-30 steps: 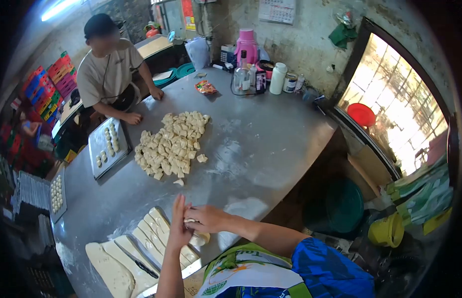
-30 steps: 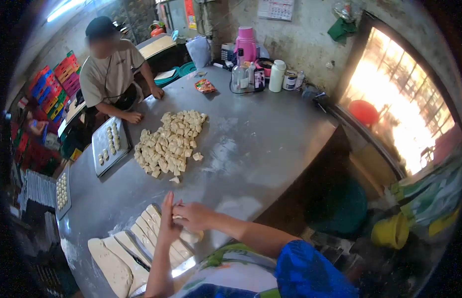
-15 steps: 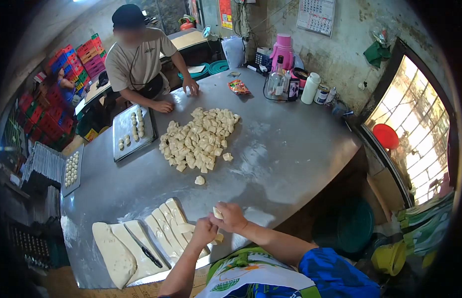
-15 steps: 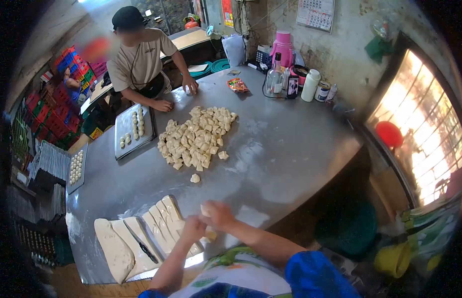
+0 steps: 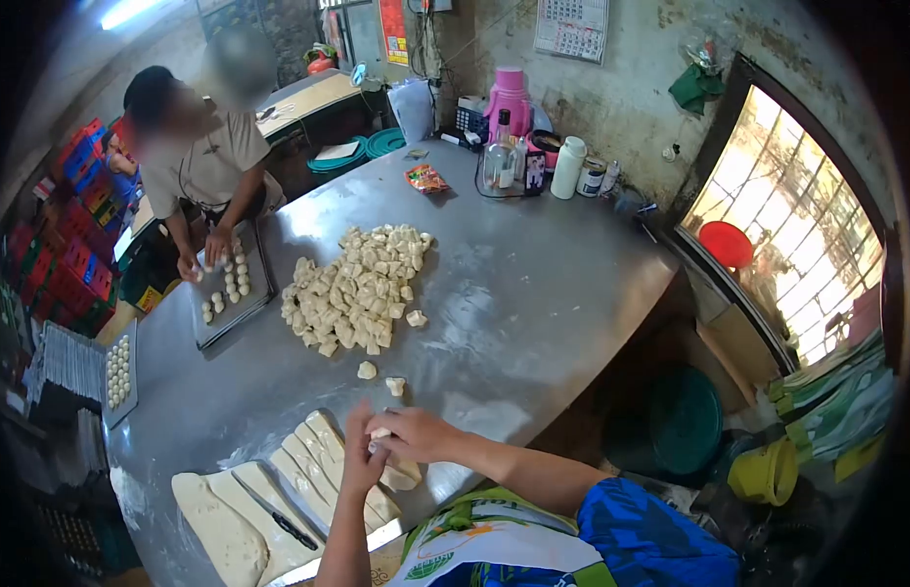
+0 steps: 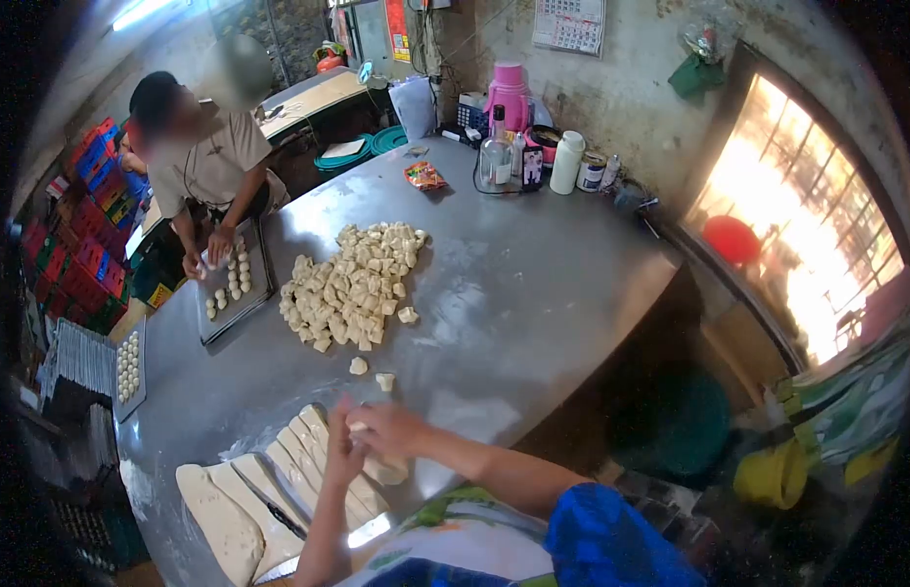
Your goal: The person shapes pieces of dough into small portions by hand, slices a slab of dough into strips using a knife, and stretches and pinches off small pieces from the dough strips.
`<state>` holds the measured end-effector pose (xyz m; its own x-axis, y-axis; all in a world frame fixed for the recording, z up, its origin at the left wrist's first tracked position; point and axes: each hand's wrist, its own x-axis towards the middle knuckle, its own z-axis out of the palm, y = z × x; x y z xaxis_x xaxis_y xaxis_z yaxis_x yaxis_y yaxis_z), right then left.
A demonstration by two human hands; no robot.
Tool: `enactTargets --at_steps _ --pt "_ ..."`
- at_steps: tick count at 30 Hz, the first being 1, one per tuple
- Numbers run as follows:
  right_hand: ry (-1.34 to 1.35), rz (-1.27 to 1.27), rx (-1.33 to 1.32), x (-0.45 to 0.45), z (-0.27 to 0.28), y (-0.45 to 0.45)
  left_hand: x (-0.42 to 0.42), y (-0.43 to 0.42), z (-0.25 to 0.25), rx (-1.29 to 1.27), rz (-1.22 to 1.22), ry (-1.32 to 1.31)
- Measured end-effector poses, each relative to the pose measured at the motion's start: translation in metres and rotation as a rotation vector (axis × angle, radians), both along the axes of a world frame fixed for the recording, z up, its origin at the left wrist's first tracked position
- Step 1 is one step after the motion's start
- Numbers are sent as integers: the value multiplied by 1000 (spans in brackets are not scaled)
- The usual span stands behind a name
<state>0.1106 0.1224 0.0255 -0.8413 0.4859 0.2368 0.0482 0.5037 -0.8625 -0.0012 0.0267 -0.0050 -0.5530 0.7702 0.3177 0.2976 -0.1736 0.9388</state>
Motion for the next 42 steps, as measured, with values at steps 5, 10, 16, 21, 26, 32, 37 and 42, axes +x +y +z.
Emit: enactTargets --at_steps 5,10,16,21,26,32,37,42 --pt "-47 -116 276 15 -26 12 -8 -16 17 -531 -318 -97" --pt "124 -173 343 12 5 2 -11 -14 6 -281 -307 40" --pt "-669 -182 332 23 -64 22 -9 -35 -6 -365 -616 544" --pt "-492 -213 234 33 -96 18 3 -26 27 -508 -287 -429" --pt "-192 123 -88 7 -16 -4 -14 -4 5 29 -7 651" --pt "-63 -75 291 2 3 9 -38 -9 -10 -362 -329 -27" --pt "-12 -152 327 -1 -8 6 -23 -11 30 -541 -359 256" --pt "-403 -258 209 11 -78 27 -5 -14 39 -677 -410 409"
